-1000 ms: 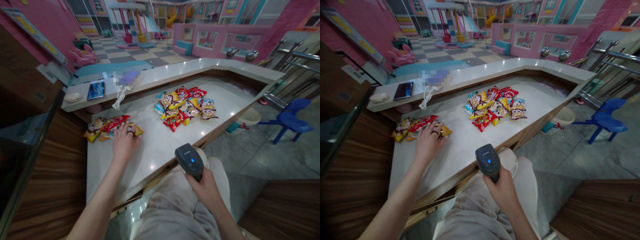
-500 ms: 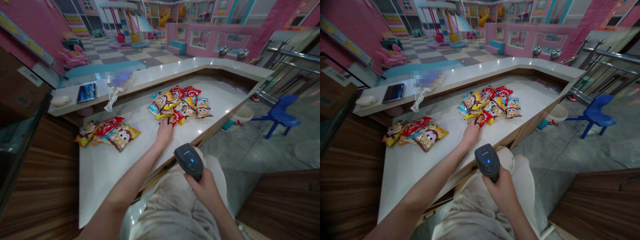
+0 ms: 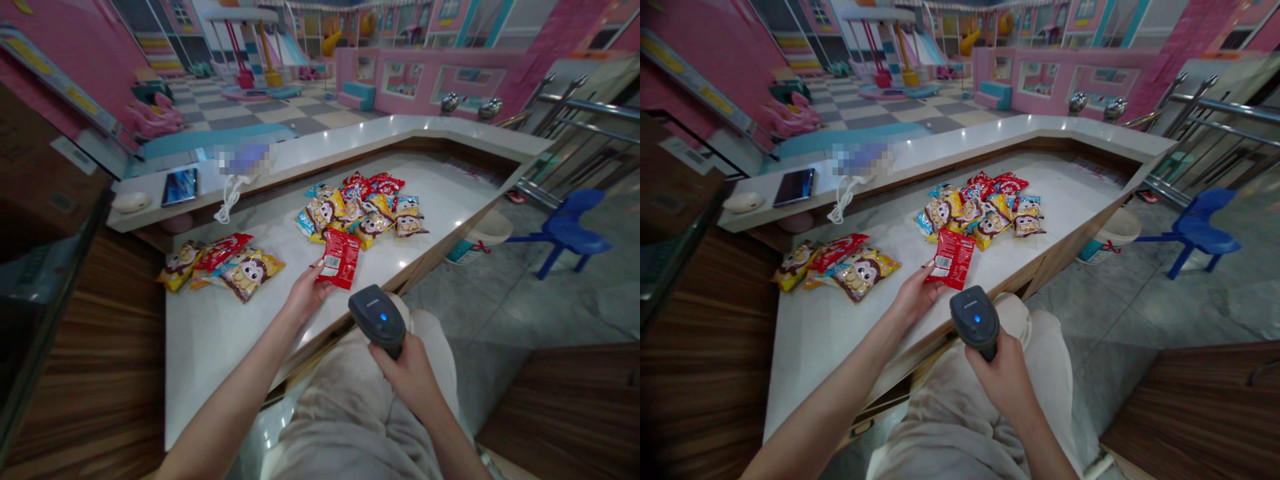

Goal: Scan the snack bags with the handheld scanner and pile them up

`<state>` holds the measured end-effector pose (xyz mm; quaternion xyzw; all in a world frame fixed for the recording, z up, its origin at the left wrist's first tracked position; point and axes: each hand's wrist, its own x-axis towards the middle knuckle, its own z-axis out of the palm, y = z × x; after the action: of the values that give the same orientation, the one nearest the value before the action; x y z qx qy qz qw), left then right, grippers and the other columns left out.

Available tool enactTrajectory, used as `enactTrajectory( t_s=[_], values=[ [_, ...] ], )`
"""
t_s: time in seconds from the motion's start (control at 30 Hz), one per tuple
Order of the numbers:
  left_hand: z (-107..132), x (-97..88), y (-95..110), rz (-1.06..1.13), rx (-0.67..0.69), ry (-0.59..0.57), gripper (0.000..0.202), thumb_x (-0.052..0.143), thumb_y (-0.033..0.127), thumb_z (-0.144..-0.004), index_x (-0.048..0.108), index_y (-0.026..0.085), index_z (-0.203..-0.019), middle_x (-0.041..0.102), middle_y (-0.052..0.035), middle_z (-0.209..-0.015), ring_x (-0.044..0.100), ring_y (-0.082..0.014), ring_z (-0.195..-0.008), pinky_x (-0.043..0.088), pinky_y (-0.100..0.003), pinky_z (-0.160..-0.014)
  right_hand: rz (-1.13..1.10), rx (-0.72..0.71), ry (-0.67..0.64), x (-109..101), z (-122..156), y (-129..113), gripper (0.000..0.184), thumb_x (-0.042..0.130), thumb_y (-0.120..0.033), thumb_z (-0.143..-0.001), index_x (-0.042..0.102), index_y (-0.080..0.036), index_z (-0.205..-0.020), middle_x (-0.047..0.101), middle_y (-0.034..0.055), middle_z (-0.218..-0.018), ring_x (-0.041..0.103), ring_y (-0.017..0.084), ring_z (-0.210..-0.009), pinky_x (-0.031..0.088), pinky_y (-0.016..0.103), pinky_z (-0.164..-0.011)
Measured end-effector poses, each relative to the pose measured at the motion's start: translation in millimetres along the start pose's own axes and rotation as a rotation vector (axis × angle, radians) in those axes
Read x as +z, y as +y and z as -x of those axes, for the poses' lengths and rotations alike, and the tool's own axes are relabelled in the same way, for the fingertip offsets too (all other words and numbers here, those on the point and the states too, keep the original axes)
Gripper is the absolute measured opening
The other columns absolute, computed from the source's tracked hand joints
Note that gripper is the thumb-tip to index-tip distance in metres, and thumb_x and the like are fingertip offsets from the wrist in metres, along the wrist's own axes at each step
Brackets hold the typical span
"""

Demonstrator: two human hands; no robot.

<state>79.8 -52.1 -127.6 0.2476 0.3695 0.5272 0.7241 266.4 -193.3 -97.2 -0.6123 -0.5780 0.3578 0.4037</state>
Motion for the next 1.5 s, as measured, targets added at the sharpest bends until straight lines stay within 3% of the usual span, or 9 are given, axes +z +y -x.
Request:
enactTrajectory(
  t_s=[0.2,0.3,0.57,0.87,1.03,1.17,1.33,1.43,1.5],
  values=[
    [0.6,-6.7,-9.9,0.065,0.039,0.012,0.026,0.062,0.028,-0.092,0.068,0.012,-0.111,0.075,-0.0114,-0.108,0.073,-0.021,-0.095,0.058,-0.036,-0.088,-0.019,-0.019,-0.022,4.5,-3.4,-7.3,0.01,0.062,-0.024,-0.078,0.067,-0.016,-0.082,0.072,0.0031,-0.073,0.066,0.022,-0.069,0.047,0.027,-0.062],
    [-0.7,-5.8,-10.0,0.064,0.028,-0.001,0.027,0.062,0.029,-0.092,0.068,0.011,-0.112,0.075,-0.0132,-0.109,0.073,-0.0228,-0.096,0.056,-0.04,-0.093,-0.013,-0.039,-0.021,5.3,-5.6,-12.7,0.011,0.062,-0.024,-0.078,0.068,-0.016,-0.082,0.072,0.003,-0.073,0.066,0.021,-0.068,0.047,0.026,-0.063],
    [-3.4,-2.2,-10.6,0.107,-0.038,0.011,0.028,0.053,0.029,-0.096,0.065,0.013,-0.115,0.069,-0.016,-0.126,0.066,-0.0265,-0.116,0.048,-0.048,-0.107,0.005,-0.042,-0.034,5.9,-7.9,-16.0,0.008,0.062,-0.023,-0.078,0.066,-0.017,-0.077,0.072,0.0039,-0.071,0.065,0.022,-0.067,0.047,0.027,-0.061],
    [-2.9,-9.2,-12.8,0.058,0.018,-0.016,0.03,0.063,0.033,-0.091,0.067,0.011,-0.111,0.075,-0.0135,-0.107,0.073,-0.0217,-0.092,0.057,-0.039,-0.091,0.003,-0.047,-0.014,5.4,-4.9,-15.2,0.007,0.063,-0.022,-0.078,0.068,-0.016,-0.08,0.072,0.0022,-0.07,0.066,0.021,-0.067,0.048,0.026,-0.062],
    [1.1,-7.6,-6.5,0.012,0.065,0.008,0.031,0.068,0.034,-0.087,0.069,0.013,-0.11,0.075,-0.012,-0.109,0.072,-0.021,-0.094,0.057,-0.036,-0.089,0.006,-0.061,-0.001,4.0,-4.0,-12.7,0.011,0.063,-0.024,-0.077,0.07,-0.016,-0.081,0.071,0.0022,-0.071,0.065,0.021,-0.067,0.048,0.026,-0.062],
    [10.3,-18.2,21.7,-0.294,0.32,0.069,0.036,0.064,0.042,-0.09,0.068,0.018,-0.117,0.07,-0.0097,-0.123,0.066,-0.0239,-0.113,0.05,-0.04,-0.101,0.005,-0.058,-0.005,0.5,-2.9,-11.0,0.011,0.062,-0.025,-0.077,0.068,-0.016,-0.078,0.071,0.0025,-0.069,0.064,0.021,-0.066,0.048,0.026,-0.059],
    [31.1,-58.2,76.3,-1.217,0.78,0.404,0.041,0.048,0.037,-0.097,0.061,0.022,-0.133,0.057,-0.0104,-0.142,0.045,-0.0274,-0.137,0.029,-0.045,-0.119,0.003,-0.027,-0.002,-3.3,-0.8,-8.5,0.014,0.062,-0.028,-0.079,0.067,-0.016,-0.076,0.07,0.003,-0.066,0.064,0.021,-0.064,0.048,0.026,-0.058],
    [40.8,-83.7,94.7,-1.613,0.804,0.616,0.047,0.044,0.03,-0.096,0.055,0.016,-0.139,0.047,-0.018,-0.147,0.04,-0.0337,-0.14,0.027,-0.052,-0.118,-0.004,-0.042,-0.002,-3.3,-0.7,-7.4,0.014,0.062,-0.028,-0.079,0.068,-0.016,-0.078,0.071,0.0031,-0.068,0.064,0.021,-0.065,0.049,0.027,-0.06],
    [43.4,-93.3,97.0,-1.752,0.755,0.684,0.048,0.046,0.028,-0.093,0.056,0.011,-0.138,0.047,-0.0228,-0.145,0.039,-0.0383,-0.138,0.028,-0.056,-0.116,-0.008,-0.052,0.005,-3.0,-1.1,-7.0,0.013,0.062,-0.027,-0.079,0.068,-0.016,-0.079,0.071,0.0032,-0.069,0.064,0.021,-0.066,0.049,0.027,-0.06]
  ],
)
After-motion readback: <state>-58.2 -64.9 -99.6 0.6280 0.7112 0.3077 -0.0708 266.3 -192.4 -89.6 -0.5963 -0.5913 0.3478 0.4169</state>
